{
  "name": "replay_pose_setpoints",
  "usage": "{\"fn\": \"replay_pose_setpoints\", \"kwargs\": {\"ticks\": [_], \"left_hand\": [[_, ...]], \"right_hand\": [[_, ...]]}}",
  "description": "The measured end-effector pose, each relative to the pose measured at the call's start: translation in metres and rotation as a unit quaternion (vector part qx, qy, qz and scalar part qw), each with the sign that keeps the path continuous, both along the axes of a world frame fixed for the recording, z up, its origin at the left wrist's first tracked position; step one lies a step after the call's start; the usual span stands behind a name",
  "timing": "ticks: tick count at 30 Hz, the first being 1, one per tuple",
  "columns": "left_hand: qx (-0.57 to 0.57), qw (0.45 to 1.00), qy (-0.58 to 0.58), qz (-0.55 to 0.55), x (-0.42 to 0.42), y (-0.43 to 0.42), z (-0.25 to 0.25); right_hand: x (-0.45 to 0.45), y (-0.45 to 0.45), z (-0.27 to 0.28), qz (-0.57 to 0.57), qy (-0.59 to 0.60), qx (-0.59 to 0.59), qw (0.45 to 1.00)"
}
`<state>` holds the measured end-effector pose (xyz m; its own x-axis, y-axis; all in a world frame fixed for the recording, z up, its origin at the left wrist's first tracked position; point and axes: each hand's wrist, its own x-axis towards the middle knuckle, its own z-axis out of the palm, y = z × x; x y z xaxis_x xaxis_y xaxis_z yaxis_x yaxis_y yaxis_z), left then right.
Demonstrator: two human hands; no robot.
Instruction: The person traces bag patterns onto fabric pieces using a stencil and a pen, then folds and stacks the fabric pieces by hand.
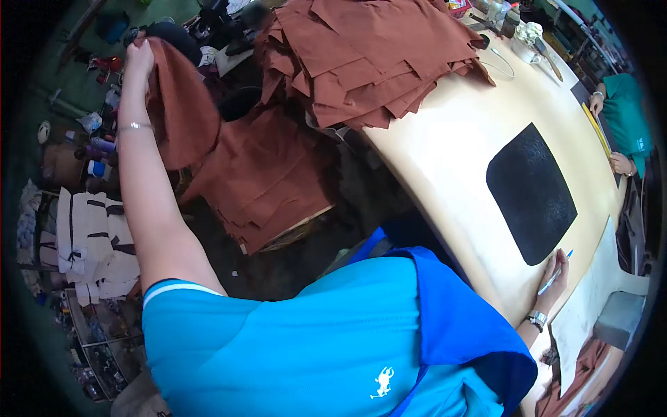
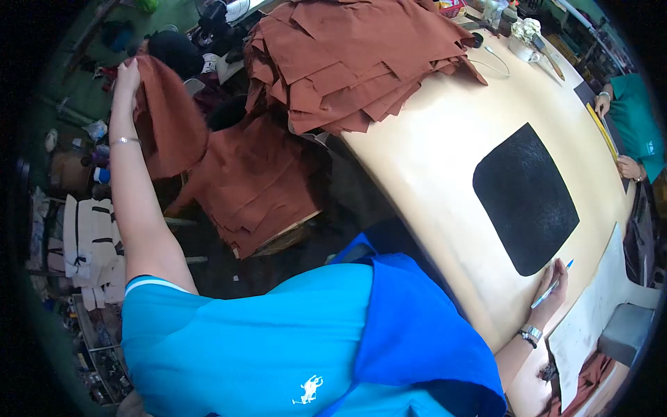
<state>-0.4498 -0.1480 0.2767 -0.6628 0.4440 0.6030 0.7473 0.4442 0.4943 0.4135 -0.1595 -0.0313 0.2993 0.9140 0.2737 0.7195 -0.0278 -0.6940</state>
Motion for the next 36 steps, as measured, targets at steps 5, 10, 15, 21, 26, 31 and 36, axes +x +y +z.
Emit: {"fn": "replay_pose_setpoints", "kwargs": {"ticks": [5, 10, 15, 21, 26, 31, 36], "left_hand": [[0.091, 0.974, -0.187, -0.087, -0.085, -0.008, 0.063], [0.192, 0.905, -0.380, 0.009, -0.113, -0.089, 0.035], [0.062, 0.927, -0.366, 0.048, -0.067, -0.148, -0.127], [-0.160, 0.930, -0.174, 0.283, -0.087, -0.179, -0.336], [-0.323, 0.929, 0.111, 0.144, 0.041, -0.105, -0.366], [-0.478, 0.877, -0.039, -0.017, 0.099, -0.052, -0.419], [-0.475, 0.867, -0.120, -0.090, 0.114, -0.055, -0.427]], "right_hand": [[0.001, 0.000, -0.001, -0.003, -0.024, 0.001, 1.000], [0.007, 0.003, -0.005, 0.000, -0.035, 0.005, 0.999], [0.008, 0.002, -0.004, 0.000, -0.054, 0.006, 0.999], [0.012, 0.003, -0.009, -0.004, -0.040, -0.001, 0.999], [0.010, 0.003, -0.008, -0.003, -0.049, 0.000, 0.999], [0.009, 0.001, -0.006, 0.002, -0.097, 0.005, 0.995], [-0.002, 0.000, 0.001, -0.030, -0.127, 0.013, 0.991]]}}
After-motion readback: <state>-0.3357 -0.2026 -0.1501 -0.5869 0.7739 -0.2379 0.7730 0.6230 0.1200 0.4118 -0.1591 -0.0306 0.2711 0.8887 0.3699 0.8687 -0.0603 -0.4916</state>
